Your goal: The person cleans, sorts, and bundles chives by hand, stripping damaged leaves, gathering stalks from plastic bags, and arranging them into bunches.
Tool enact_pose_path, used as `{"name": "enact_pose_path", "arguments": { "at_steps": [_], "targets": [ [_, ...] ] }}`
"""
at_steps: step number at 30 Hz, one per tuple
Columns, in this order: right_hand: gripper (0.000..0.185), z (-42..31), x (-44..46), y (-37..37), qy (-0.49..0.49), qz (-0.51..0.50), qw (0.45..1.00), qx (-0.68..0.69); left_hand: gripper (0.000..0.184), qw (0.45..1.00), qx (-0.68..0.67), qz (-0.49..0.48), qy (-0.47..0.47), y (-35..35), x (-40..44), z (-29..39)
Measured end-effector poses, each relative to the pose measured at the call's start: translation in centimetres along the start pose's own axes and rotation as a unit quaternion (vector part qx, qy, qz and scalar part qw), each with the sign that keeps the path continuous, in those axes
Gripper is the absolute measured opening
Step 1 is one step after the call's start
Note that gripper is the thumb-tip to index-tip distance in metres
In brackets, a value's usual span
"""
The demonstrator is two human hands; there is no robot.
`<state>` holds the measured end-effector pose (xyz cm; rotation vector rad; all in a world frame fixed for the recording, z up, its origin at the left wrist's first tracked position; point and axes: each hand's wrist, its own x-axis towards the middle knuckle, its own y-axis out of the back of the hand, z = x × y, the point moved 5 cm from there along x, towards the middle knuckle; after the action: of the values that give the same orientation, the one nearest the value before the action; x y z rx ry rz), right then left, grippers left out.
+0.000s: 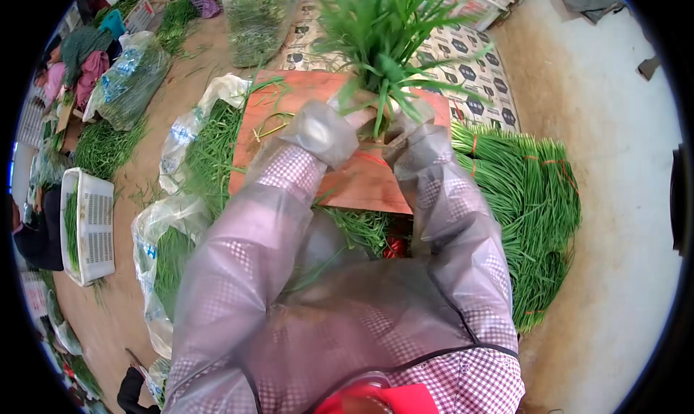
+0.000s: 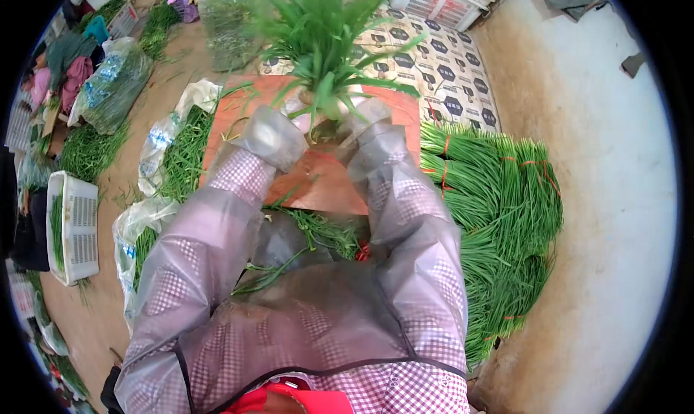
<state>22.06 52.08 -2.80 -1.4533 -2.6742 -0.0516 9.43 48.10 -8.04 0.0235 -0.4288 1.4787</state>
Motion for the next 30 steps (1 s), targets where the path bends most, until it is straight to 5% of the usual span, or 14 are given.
{"name": "enact_pose_path", "arguments": {
  "at_steps": [2, 3, 4, 5, 6, 7, 8, 10, 13, 15, 18, 22, 27, 30],
  "targets": [
    [0.034, 1.2, 0.9, 0.6, -0.018, 0.011, 1.0, 0.004, 0.013, 0.981, -0.185, 0.033, 0.052, -1.1, 0.2, 0.7],
    [0.034, 1.1, 1.8, 0.6, -0.017, 0.009, 1.0, -0.001, 0.019, 0.99, 0.129, -0.003, -0.06, -1.5, 1.2, 3.6],
    [0.035, 0.5, 2.8, 0.6, -0.005, 0.002, 1.0, -0.02, 0.025, 0.887, 0.428, -0.042, -0.169, -2.4, 1.7, 5.0],
    [0.035, -0.1, 3.6, 0.5, 0.026, -0.016, 0.997, -0.067, 0.032, 0.956, 0.255, -0.006, -0.146, -2.7, 2.4, 4.8],
    [0.035, -0.9, 4.3, 0.6, 0.087, -0.045, 0.984, -0.15, 0.051, 0.876, 0.462, -0.022, -0.139, -3.2, 2.3, 6.4],
    [0.035, -2.7, 3.8, -0.2, 0.137, -0.067, 0.967, -0.203, 0.06, 0.885, 0.46, -0.036, -0.066, -3.1, 2.9, 6.1],
    [0.029, -2.4, 2.7, 1.1, -0.056, 0.044, 0.997, 0.027, 0.07, 0.888, 0.457, -0.049, 0.005, -3.0, 3.5, 5.8],
    [0.028, -2.2, 2.4, 0.7, -0.119, 0.007, 0.965, 0.235, 0.096, 0.881, 0.466, -0.071, 0.036, -4.4, 3.2, 7.7],
    [0.029, 0.1, 1.9, 4.2, 0.028, -0.049, 0.998, 0.026, 0.092, 0.896, 0.401, -0.131, 0.138, -4.4, 2.8, 5.4],
    [0.03, 2.7, 1.0, 3.7, -0.188, -0.033, 0.959, 0.208, 0.089, 0.921, 0.314, -0.162, 0.165, -5.0, 1.4, 4.8],
    [0.026, 8.9, 0.2, 3.8, -0.266, 0.006, 0.91, 0.317, 0.089, 0.937, 0.232, -0.132, 0.227, -3.6, -0.9, 0.3],
    [0.022, 14.8, 0.2, 3.3, -0.335, 0.035, 0.897, 0.286, 0.096, 0.875, 0.282, -0.086, 0.383, -1.3, -5.1, -1.7],
    [0.03, 21.8, 2.2, 4.2, -0.286, 0.024, 0.945, 0.158, 0.113, 0.869, 0.334, -0.052, 0.361, -1.1, -8.9, -7.9],
    [0.052, 21.3, 2.4, 5.4, -0.106, 0.125, 0.985, -0.051, 0.123, 0.84, 0.424, -0.015, 0.339, -3.1, -9.9, -9.3]
  ]
}}
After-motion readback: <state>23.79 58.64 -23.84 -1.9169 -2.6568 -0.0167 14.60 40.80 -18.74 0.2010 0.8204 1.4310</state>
